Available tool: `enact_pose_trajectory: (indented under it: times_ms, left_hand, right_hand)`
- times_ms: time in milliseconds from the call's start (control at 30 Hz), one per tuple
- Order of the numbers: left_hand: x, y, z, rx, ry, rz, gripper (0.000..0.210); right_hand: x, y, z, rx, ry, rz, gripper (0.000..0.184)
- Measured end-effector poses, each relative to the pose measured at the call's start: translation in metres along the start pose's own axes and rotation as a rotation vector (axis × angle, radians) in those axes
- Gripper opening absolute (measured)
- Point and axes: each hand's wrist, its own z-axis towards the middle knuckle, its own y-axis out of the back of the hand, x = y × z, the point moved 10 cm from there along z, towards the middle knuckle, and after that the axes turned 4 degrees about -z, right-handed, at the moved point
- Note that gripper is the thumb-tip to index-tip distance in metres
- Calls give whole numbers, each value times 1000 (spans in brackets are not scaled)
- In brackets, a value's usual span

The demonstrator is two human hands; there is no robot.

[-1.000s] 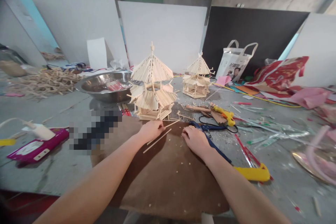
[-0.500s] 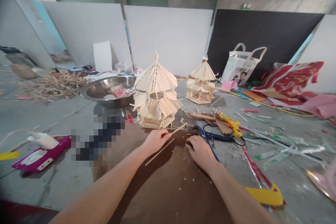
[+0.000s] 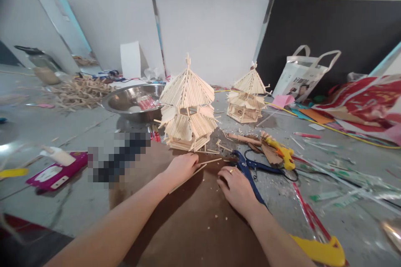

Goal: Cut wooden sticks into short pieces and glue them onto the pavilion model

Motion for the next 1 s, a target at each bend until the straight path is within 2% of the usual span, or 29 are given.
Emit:
enact_pose_trajectory:
  times_ms: [100,233,333,467,600,800,900,1000]
  left_hand:
    - [4,2,1,-24,29,1,22]
    - [-4,5,-4,-4,-8,33,26]
    - [-13,4,-11,66,-68,67,28]
    - [-13,-2,-14,148,-113,67,19]
    - [-7,-3,-9,123,-106,22,15]
    - [-16,8,-8,15,-62,-220,20]
    - [-29,10,-10,-4,-102,-416,19]
    - [-32,8,-8,-45,-101,-565,19]
  right_hand:
    - [-10,4,0,-30,-39,3,18]
    - [-20,7,0,-43,-117,-48,19]
    - [-16,3,1,10,-110,-72,20]
    - [-10,-1,4,34,-77,-90,20]
    - [-10,-1,5,7,-64,-104,20]
    - [-10,9,2,-93,-68,-62,22]
    - [-18,20,1,-139,-138,-56,25]
    - [-33,39,1,-167,-243,-134,26]
